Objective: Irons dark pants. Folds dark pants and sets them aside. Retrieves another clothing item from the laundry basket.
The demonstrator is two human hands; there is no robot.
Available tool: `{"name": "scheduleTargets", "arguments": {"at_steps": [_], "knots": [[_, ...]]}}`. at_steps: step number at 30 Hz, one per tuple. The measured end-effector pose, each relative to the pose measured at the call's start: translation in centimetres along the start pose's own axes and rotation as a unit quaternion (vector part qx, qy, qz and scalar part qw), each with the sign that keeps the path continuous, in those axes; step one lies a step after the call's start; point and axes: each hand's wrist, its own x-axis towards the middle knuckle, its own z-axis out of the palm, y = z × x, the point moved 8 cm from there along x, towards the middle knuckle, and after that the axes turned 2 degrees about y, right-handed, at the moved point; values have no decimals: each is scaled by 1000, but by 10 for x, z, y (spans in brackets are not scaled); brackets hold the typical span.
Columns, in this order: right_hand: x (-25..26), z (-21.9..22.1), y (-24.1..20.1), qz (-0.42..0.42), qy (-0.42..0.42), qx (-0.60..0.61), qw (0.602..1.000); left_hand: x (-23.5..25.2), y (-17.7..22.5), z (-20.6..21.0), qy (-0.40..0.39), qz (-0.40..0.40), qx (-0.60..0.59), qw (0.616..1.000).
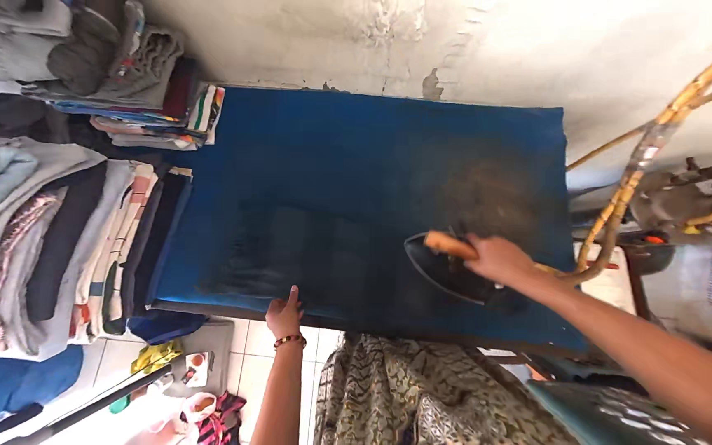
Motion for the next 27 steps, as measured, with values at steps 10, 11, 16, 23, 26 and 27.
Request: {"name": "scheduleTargets", "arguments": {"at_steps": [10,11,16,23,26,27], "knots": [[-41,15,86,-67,-6,-84,994,14,-2,-16,9,20,10,1000],[-47,25,82,-96,-38,-109,989,15,-4,-15,7,12,-1,1000],[-45,11,17,-128,-63,-131,981,16,-2,-21,4,4,-36,999],[23,5,-163,-167,-24,-88,982,29,2,-30,-10,0,-38,999],[53,-8,-221,-185,-12,-69,980,28,14,-47,51,127,30,990],[66,-17,-228,-174,-1,-53,983,28,25,-58,72,203,68,974]]}}
